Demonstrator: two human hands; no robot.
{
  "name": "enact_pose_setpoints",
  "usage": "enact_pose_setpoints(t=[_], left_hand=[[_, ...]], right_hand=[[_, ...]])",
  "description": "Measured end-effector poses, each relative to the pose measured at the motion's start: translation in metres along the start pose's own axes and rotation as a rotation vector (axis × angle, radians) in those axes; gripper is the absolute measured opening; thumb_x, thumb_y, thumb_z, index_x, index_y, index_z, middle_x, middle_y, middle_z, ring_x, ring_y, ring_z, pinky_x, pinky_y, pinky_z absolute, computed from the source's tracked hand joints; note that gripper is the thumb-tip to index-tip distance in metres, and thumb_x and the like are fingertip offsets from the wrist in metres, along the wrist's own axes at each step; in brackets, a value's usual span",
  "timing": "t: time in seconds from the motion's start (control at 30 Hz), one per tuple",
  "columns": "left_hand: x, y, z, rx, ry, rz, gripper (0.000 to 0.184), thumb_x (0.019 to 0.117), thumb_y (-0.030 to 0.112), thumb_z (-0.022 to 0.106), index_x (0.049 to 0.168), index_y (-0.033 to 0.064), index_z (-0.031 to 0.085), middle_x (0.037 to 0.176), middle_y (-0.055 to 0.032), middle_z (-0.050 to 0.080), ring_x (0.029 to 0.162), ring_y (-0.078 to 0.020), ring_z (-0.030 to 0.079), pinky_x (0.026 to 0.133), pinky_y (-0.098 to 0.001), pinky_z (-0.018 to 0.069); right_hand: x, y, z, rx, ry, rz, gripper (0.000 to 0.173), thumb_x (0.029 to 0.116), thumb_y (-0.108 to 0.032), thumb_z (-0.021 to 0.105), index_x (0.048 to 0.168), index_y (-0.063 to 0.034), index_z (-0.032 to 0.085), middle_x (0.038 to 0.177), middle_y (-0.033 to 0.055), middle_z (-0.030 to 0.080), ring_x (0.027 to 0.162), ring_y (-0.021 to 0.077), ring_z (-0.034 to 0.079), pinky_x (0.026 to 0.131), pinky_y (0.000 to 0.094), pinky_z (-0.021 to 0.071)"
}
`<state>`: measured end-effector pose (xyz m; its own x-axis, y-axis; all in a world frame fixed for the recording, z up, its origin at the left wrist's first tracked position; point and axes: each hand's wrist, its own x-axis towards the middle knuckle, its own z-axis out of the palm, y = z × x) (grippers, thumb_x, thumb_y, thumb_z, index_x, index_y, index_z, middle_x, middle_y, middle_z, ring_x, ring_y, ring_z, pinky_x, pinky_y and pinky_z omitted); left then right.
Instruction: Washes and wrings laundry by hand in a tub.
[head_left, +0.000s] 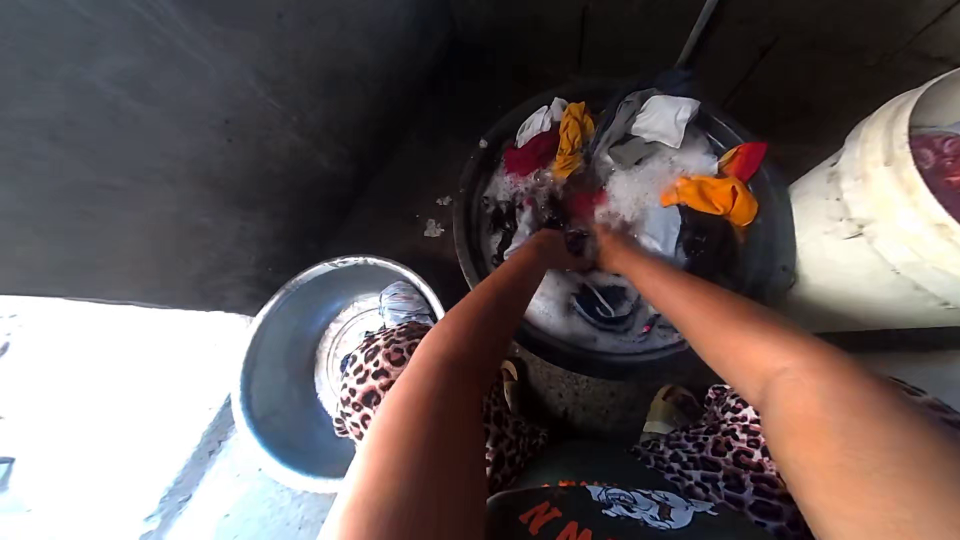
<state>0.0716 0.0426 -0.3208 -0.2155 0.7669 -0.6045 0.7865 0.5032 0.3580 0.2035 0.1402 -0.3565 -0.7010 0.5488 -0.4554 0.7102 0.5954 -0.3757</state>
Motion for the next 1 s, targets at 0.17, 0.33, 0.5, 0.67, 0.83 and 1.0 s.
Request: enact_pose_setpoints(t=[0.17, 0.33, 0.5, 0.67, 0.83, 1.0], left_hand=[[0.003, -0.002, 0.029, 0.066, -0.138, -0.005, 0.042, 0.1045, 0.023, 0.056, 0.128, -0.0118, 0.061, 0.135, -0.0333, 0.058, 0.13, -0.0482, 0.055, 0.108, -0.0664, 0.0412], [-0.007, -0.036, -0.011, -0.12, -0.011, 0.349, 0.032, 0.1011, 0.014, 0.065, 0.128, -0.0027, 0.068, 0.129, -0.0241, 0.066, 0.126, -0.0374, 0.061, 0.113, -0.0555, 0.0422], [-0.046, -0.029, -0.063, -0.727, 0.146, 0.49, 0.04, 0.0859, -0.008, 0.069, 0.125, -0.005, 0.058, 0.112, -0.0124, 0.064, 0.097, -0.0142, 0.063, 0.087, -0.0323, 0.0548], [-0.074, -0.001, -0.087, -1.104, 0.229, 0.605, 0.024, 0.1048, 0.026, 0.045, 0.117, 0.0108, 0.059, 0.097, 0.001, 0.066, 0.086, -0.0081, 0.064, 0.077, -0.0281, 0.0559], [-0.067, -0.019, -0.079, -1.146, 0.259, 0.606, 0.016, 0.1054, 0.007, 0.048, 0.105, 0.0048, 0.064, 0.088, -0.0003, 0.069, 0.079, -0.0096, 0.067, 0.076, -0.0308, 0.0589], [-0.088, -0.012, -0.102, -0.908, 0.179, 0.695, 0.018, 0.1002, -0.001, 0.048, 0.095, 0.009, 0.062, 0.084, 0.0024, 0.068, 0.074, -0.0063, 0.066, 0.069, -0.0272, 0.0574]], right_hand=[[-0.002, -0.001, 0.006, 0.083, -0.054, 0.037, 0.044, 0.099, -0.003, 0.059, 0.141, 0.01, 0.051, 0.136, 0.0346, 0.057, 0.128, 0.0507, 0.056, 0.106, 0.0679, 0.0427], [-0.004, 0.014, -0.068, 0.126, -0.087, -0.239, 0.023, 0.0992, -0.013, 0.068, 0.113, 0.0039, 0.072, 0.112, 0.0274, 0.069, 0.108, 0.0423, 0.066, 0.098, 0.0637, 0.0476], [-0.054, -0.013, -0.149, 0.456, 0.006, -0.265, 0.015, 0.101, -0.01, 0.064, 0.11, 0.0018, 0.068, 0.103, 0.014, 0.068, 0.086, 0.0202, 0.069, 0.079, 0.0414, 0.0604], [-0.088, -0.034, -0.177, 0.804, 0.121, -0.375, 0.01, 0.1082, -0.01, 0.049, 0.107, -0.0057, 0.057, 0.092, 0.0006, 0.062, 0.079, 0.0082, 0.067, 0.074, 0.0295, 0.0613], [-0.104, -0.04, -0.189, 0.836, 0.324, -0.566, 0.015, 0.1071, -0.006, 0.047, 0.108, -0.0074, 0.062, 0.091, -0.0043, 0.065, 0.082, 0.0031, 0.066, 0.078, 0.0242, 0.0594], [-0.106, -0.03, -0.201, 0.466, 0.343, -0.522, 0.03, 0.1022, -0.001, 0.043, 0.111, -0.0099, 0.071, 0.104, -0.002, 0.068, 0.092, -0.0003, 0.062, 0.085, 0.0219, 0.052]])
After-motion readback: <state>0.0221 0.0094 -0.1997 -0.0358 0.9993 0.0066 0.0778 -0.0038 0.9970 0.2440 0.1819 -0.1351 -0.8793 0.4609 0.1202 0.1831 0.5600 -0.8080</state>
